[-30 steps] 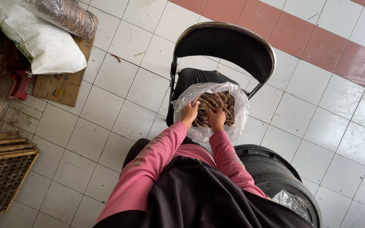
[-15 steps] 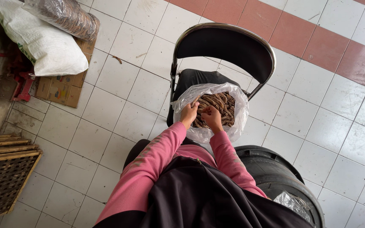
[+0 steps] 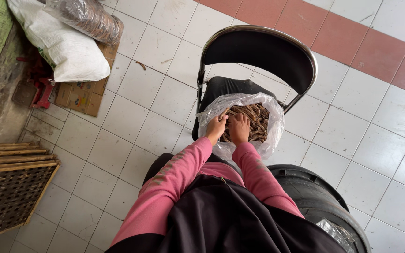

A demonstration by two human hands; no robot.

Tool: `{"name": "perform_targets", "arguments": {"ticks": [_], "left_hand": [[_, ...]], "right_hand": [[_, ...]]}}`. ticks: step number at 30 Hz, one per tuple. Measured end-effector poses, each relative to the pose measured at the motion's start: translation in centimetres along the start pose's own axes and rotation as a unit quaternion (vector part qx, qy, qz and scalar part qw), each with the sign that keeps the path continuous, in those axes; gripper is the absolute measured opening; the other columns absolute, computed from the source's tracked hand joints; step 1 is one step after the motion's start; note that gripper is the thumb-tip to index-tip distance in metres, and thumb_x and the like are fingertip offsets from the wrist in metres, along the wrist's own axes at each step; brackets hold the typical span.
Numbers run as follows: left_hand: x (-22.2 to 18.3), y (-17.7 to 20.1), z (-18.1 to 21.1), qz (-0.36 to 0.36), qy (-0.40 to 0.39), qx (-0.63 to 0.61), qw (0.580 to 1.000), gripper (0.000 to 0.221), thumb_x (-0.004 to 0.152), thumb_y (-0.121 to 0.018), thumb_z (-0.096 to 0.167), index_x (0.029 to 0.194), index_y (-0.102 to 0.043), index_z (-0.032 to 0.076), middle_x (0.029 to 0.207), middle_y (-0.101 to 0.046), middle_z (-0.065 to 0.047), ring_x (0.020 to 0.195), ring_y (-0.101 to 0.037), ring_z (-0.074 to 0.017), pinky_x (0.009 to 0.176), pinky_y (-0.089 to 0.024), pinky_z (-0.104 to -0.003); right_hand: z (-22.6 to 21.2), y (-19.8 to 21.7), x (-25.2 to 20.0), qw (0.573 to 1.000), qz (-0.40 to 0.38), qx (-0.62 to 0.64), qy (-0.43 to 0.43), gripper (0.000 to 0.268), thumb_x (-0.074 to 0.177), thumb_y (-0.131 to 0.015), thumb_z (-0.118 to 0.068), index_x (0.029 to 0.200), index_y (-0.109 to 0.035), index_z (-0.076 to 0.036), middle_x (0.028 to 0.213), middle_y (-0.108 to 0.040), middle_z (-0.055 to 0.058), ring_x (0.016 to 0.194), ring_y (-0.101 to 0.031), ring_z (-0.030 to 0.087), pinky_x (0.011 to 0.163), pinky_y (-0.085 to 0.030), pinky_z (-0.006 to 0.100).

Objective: The person takes dried mushroom slices from a plastic bag and arranges them in neat rows on a woven bamboo tray.

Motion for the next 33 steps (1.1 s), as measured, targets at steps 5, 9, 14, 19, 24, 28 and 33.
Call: {"name": "perform_targets", "arguments": {"ticks": [5,9,14,19,24,28,33], "left_hand": [[0.1,-0.2,0.3,0.009,0.013,0.028,0.999,0.043,0.102,-0.058,0.041,0.124,-0.070,0.007,0.116,-0.075,-0.014,0.108,-0.070,-0.0277,0.092,-0.052,-0.038],[-0.2,0.1,0.2,0.019,0.021,0.022,0.999,0.048,0.100,-0.060,0.044,0.122,-0.069,0.002,0.114,-0.074,-0.018,0.107,-0.070,-0.0301,0.091,-0.053,-0.040],[-0.2,-0.1,0.8,0.014,0.023,0.001,1.000,0.049,0.098,-0.058,0.045,0.122,-0.070,0.003,0.114,-0.075,-0.018,0.107,-0.071,-0.0303,0.090,-0.053,-0.040],[-1.0,0.4,1.2,0.014,0.028,0.009,0.999,0.050,0.100,-0.060,0.045,0.123,-0.068,0.001,0.116,-0.073,-0.020,0.110,-0.070,-0.0307,0.092,-0.053,-0.039],[-0.8,0.6,1.3,0.004,0.056,0.006,0.998,0.052,0.098,-0.058,0.045,0.122,-0.068,0.000,0.112,-0.074,-0.020,0.106,-0.070,-0.0308,0.090,-0.053,-0.040],[0.1,0.2,0.2,-0.002,0.032,0.005,0.999,0.051,0.099,-0.059,0.044,0.120,-0.067,-0.002,0.111,-0.075,-0.020,0.104,-0.072,-0.0311,0.089,-0.054,-0.040],[2.0,-0.1,-2.3,-0.015,0.015,0.060,0.998,0.039,0.097,-0.065,0.032,0.116,-0.069,-0.001,0.104,-0.073,-0.017,0.097,-0.070,-0.0292,0.082,-0.053,-0.040]], "right_hand": [[1.5,-0.4,1.0,0.996,0.055,0.071,-0.029,0.023,0.088,-0.068,-0.015,0.110,-0.067,-0.009,0.105,-0.066,0.012,0.104,-0.060,0.037,0.091,-0.045,0.050],[1.5,-1.5,0.7,0.997,0.016,0.059,-0.048,0.009,0.091,-0.070,-0.019,0.095,-0.068,-0.012,0.103,-0.067,0.011,0.104,-0.061,0.035,0.093,-0.047,0.048],[0.2,-2.8,0.7,0.998,-0.028,0.035,-0.049,0.017,0.092,-0.067,-0.021,0.103,-0.069,-0.009,0.105,-0.067,0.011,0.106,-0.062,0.036,0.089,-0.049,0.047],[-0.6,-3.5,-0.3,0.998,-0.015,0.020,-0.053,0.024,0.088,-0.065,-0.017,0.109,-0.069,-0.008,0.110,-0.065,0.014,0.109,-0.062,0.038,0.090,-0.050,0.048],[0.5,-4.4,-0.2,0.993,-0.036,0.079,-0.083,0.025,0.092,-0.063,-0.011,0.115,-0.065,-0.001,0.121,-0.062,0.023,0.097,-0.064,0.043,0.077,-0.053,0.050],[1.0,-4.0,0.0,0.957,-0.033,0.259,-0.125,0.030,0.094,-0.063,-0.007,0.123,-0.068,-0.002,0.111,-0.070,0.018,0.097,-0.068,0.034,0.082,-0.057,0.043],[1.3,-1.1,0.4,0.555,-0.099,0.781,-0.269,0.035,0.098,-0.058,-0.013,0.133,-0.061,-0.011,0.114,-0.073,0.005,0.099,-0.069,0.014,0.084,-0.057,0.030]]}}
Point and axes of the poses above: each hand's wrist, its own x-axis towards the middle knuckle, its own y-axis out of the back of the hand, z = x × y, the point moved 5 cm from there along x, towards the middle knuckle
